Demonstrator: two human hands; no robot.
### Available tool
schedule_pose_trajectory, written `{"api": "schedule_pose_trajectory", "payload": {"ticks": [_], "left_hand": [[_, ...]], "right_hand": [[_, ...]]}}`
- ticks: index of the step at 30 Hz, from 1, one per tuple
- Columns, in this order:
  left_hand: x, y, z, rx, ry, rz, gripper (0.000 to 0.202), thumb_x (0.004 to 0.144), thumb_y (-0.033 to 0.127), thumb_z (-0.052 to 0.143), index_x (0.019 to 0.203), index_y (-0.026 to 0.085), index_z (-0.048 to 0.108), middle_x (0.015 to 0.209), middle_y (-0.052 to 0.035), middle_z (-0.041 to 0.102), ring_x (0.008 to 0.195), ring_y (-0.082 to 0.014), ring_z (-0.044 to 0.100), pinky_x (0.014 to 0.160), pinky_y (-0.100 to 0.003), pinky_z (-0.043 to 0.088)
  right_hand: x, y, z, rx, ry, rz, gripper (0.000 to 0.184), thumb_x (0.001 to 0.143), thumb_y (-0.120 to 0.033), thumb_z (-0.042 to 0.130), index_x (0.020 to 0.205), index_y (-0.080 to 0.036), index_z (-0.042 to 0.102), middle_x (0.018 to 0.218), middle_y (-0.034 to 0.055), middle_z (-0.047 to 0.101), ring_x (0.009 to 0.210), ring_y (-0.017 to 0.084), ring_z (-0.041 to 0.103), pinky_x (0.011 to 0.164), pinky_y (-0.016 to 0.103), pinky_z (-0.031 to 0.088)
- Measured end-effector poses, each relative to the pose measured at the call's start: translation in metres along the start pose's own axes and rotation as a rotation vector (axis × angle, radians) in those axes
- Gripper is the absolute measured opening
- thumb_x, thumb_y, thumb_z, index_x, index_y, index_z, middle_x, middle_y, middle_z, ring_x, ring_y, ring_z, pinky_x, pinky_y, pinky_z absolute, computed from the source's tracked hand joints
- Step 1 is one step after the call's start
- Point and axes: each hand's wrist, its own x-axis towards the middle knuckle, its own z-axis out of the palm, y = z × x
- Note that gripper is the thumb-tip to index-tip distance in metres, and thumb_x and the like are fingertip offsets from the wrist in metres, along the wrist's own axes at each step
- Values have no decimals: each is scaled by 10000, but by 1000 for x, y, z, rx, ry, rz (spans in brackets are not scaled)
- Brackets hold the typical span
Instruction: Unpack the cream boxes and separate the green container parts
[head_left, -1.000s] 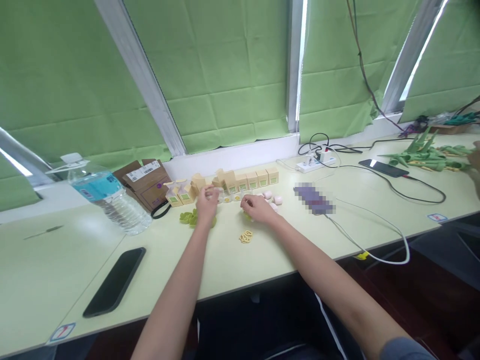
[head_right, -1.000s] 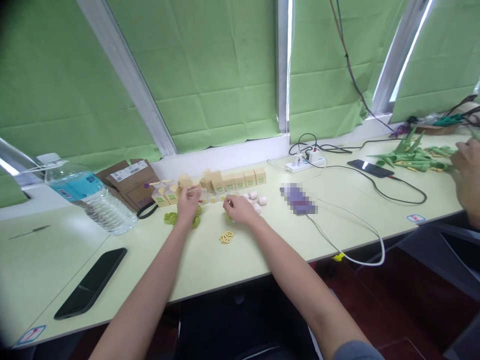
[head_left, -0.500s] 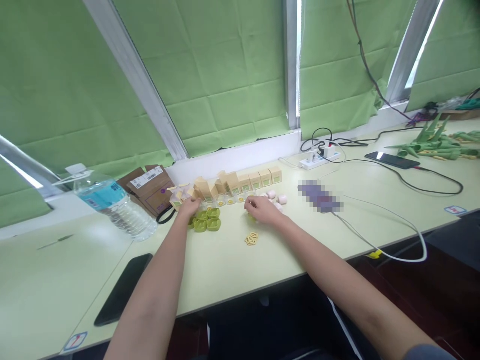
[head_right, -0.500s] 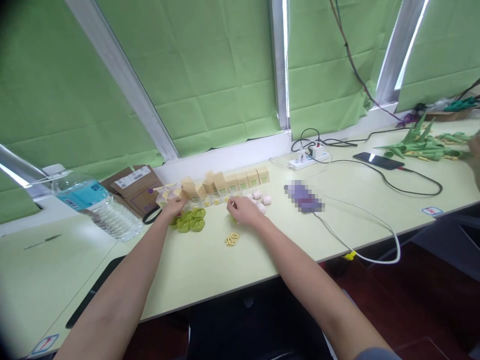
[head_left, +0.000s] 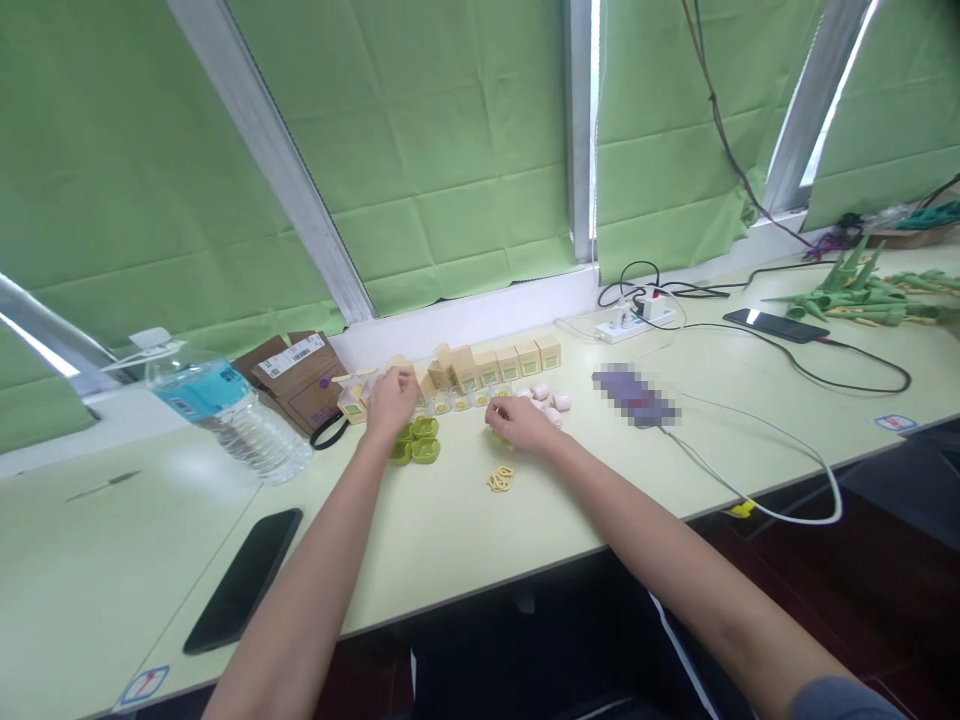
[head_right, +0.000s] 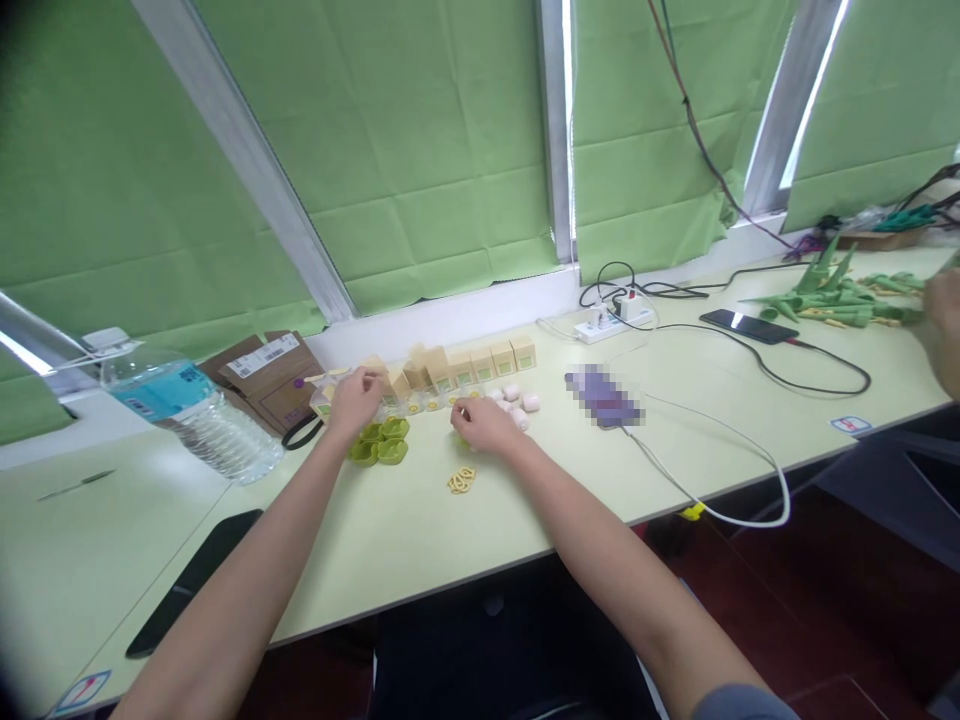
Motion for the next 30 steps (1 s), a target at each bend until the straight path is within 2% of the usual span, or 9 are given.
{"api": "schedule_pose_trajectory", "payload": {"ticks": [4,7,11,14,17,21,25,30], "left_hand": [[-36,51,27,-245,-90,154,213,920,336,492,993,206,644,904,-60,697,818,-205,639,798,-324,477],[-64,71,54,-418,-176,232,248,941,380,497,1005,204,659,927,-64,698,835,-199,637,803,-324,479],[-92,64,74,-604,-279,235,305,934,446,535,1090,226,677,1096,-83,667,944,-194,624,842,-314,488],[-98,48,71,-676,-355,129,390,877,518,614,1146,240,666,1051,-77,655,857,-176,616,781,-299,496],[-98,40,63,-767,-396,39,457,841,564,642,1143,221,644,897,-44,633,716,-144,584,688,-280,476],[-104,48,60,-727,-525,116,527,732,533,767,1133,215,641,945,-38,631,696,-131,555,664,-271,449],[-113,58,63,-635,-582,164,492,730,504,776,1099,209,636,928,-15,625,674,-120,500,637,-257,414],[-110,52,65,-764,-584,72,478,732,465,792,1073,199,591,939,-7,603,679,-94,529,650,-238,428]], "right_hand": [[3,5,4,-6,21,-9,190,889,-234,496,792,-204,656,780,25,712,733,176,615,639,256,388],[7,11,8,-10,29,12,212,915,-270,484,812,-198,655,778,38,712,716,176,612,649,262,389],[8,16,10,-38,50,39,226,932,-298,474,829,-193,645,801,64,709,731,190,609,667,279,397],[5,14,9,2,73,80,149,916,-283,491,953,-217,619,812,39,709,750,196,617,693,286,416],[2,9,6,85,57,126,204,956,-326,435,1079,-234,569,749,4,692,724,196,621,703,294,423],[1,8,3,125,76,135,344,1008,-439,321,1190,-235,530,822,29,690,796,216,633,756,322,433],[2,10,2,92,111,115,393,1017,-477,273,1140,-235,557,972,67,684,908,233,625,859,359,434],[1,6,1,110,100,88,409,1023,-492,262,1083,-238,576,971,59,679,931,229,621,866,367,448]]}}
